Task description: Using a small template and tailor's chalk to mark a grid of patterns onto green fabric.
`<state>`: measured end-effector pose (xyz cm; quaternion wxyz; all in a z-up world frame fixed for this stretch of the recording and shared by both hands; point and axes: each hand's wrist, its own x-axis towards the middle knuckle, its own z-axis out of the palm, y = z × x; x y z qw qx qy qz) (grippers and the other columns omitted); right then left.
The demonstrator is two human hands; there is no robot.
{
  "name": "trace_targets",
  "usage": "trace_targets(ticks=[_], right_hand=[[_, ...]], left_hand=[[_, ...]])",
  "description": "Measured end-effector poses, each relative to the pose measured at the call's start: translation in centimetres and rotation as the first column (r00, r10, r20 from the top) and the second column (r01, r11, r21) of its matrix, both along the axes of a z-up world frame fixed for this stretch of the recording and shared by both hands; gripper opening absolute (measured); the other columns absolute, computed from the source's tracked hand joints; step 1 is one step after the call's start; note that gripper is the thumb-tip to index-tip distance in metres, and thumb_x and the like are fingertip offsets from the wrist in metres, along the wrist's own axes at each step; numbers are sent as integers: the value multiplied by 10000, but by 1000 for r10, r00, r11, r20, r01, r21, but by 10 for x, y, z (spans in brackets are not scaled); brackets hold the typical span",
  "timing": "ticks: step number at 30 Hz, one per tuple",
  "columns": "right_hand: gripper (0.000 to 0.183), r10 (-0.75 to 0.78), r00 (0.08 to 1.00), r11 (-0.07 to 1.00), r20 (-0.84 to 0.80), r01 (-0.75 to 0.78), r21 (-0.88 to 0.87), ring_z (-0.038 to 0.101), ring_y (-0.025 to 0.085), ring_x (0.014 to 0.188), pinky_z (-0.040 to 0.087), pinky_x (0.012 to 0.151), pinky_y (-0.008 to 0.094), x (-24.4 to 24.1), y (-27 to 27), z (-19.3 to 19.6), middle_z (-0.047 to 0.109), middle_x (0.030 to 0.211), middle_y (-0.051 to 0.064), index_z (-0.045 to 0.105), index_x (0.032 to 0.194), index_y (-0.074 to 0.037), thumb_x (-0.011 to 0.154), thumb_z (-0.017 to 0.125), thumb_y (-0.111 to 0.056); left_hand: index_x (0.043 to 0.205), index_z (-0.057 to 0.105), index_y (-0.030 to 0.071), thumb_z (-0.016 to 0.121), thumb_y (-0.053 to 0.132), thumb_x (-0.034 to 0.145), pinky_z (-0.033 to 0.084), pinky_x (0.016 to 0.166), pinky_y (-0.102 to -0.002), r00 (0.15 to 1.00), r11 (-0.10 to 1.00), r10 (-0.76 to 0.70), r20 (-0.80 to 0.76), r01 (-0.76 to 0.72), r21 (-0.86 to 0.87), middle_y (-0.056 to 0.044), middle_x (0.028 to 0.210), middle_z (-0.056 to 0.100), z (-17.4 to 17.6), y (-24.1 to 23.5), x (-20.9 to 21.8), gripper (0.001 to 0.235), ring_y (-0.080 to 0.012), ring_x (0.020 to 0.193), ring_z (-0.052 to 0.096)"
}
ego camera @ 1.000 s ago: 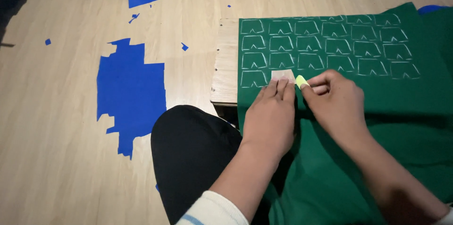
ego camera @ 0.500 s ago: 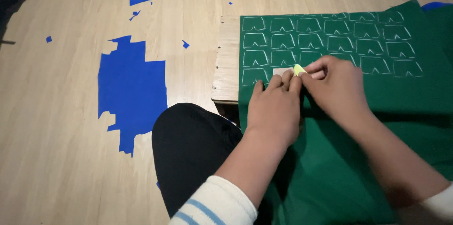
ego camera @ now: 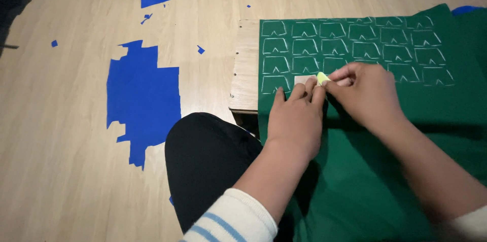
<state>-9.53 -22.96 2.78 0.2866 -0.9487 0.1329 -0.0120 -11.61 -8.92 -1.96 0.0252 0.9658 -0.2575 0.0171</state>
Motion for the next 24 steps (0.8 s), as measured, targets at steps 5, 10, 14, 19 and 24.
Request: trace_targets(ticks=[5, 10, 14, 19, 24], right_hand=[[183, 16, 1000, 1000, 4, -16, 16, 726, 151, 800, 543, 795, 327, 9, 1, 0, 782, 815, 5, 810, 958, -161, 876, 787, -323], [147, 118, 992, 992, 53, -115, -49, 723, 163, 752, 540, 757, 338, 11, -10, -4, 785, 829, 17, 794, 985, -165, 923, 787, -298], [151, 347, 935, 920, 76, -324, -222, 689, 211, 780, 526, 720, 381, 24, -18, 6, 777, 920, 53, 801, 1069, -154, 957, 760, -248], [158, 505, 863, 823, 1, -481, -304, 708, 212, 785, 532, 705, 376, 43, -10, 19, 791, 891, 43, 808, 1067, -182, 931, 771, -254], [156, 520, 849, 811, -93, -525, -260, 727, 227, 841, 551, 729, 404, 47, 9, 29, 806, 951, 53, 795, 1087, -160, 948, 743, -205]], left_hand=[[1528, 317, 102, 683, 318, 783, 315, 1157, -536, 1000, 1000, 11, 23, -11, 9, -69, 1664, 318, -12, -6, 1, 857, -233, 1459, 336], [1534, 358, 39, 491, 240, 925, 323, 1177, -520, 994, 998, 47, 97, -44, -40, -148, 1651, 351, -35, -17, -3, 655, -326, 1491, 334], [1521, 398, 26, 529, 278, 892, 324, 1202, -485, 980, 998, 51, 190, -56, 20, -194, 1608, 416, -45, -22, -3, 690, -391, 1445, 420], [1502, 419, 27, 459, 242, 935, 336, 1188, -490, 982, 994, 68, 178, -82, 74, -241, 1601, 407, -51, -31, 0, 608, -448, 1438, 441], [1492, 439, 31, 436, 208, 939, 343, 1188, -460, 980, 996, 91, 179, -87, -29, -223, 1582, 452, -47, -28, 0, 581, -415, 1433, 450]])
